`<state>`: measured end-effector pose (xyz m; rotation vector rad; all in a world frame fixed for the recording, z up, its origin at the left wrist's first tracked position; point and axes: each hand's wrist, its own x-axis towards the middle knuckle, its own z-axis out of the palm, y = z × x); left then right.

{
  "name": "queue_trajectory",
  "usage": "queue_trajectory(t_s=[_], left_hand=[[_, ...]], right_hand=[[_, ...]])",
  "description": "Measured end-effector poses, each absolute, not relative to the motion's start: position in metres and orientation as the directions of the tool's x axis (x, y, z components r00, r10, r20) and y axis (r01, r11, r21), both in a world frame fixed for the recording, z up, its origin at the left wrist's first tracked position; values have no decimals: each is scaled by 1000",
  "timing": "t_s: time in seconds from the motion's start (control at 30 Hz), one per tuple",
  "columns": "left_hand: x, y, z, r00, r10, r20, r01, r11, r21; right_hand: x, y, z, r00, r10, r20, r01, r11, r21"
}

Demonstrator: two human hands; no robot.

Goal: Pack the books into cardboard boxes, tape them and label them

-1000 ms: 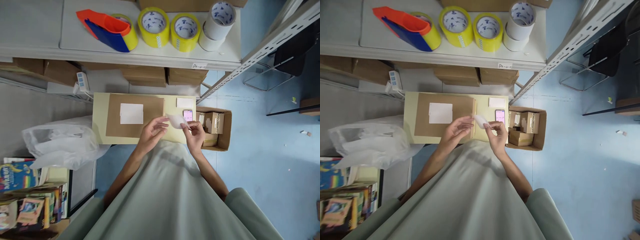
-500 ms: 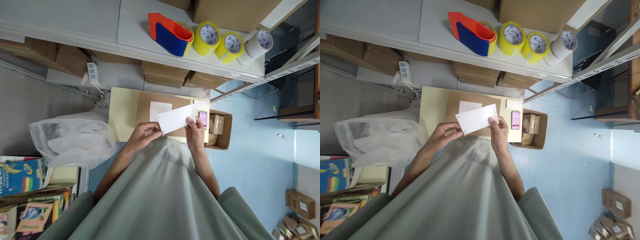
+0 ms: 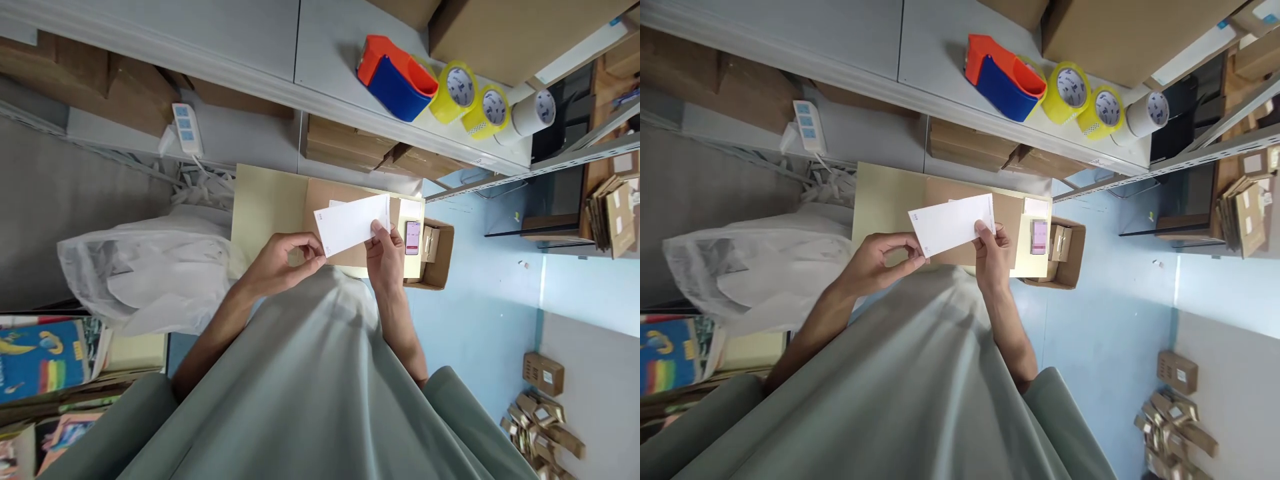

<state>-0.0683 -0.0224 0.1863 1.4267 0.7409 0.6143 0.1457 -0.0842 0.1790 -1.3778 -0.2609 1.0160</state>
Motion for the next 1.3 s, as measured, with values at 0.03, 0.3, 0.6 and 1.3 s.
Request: queue_trajectory(t_s=[0.03, 0.3, 0.6, 1.3], left_hand=[[-71, -22, 185, 628, 774, -78, 49, 60, 997], [-88, -18, 181, 587, 809, -35, 18, 30, 999], [-97, -16, 173, 552, 834, -30, 15, 26, 1000], [-125, -13, 157, 559, 826, 64, 10, -84, 996]], right_hand=[[143, -82, 179, 570, 724, -389, -439, -131, -889], [125, -72, 181, 555, 739, -382, -408, -158, -899], [114, -69, 177, 568, 734, -373, -396, -153, -905], [64, -79, 202, 128, 990, 51, 587, -34, -809]])
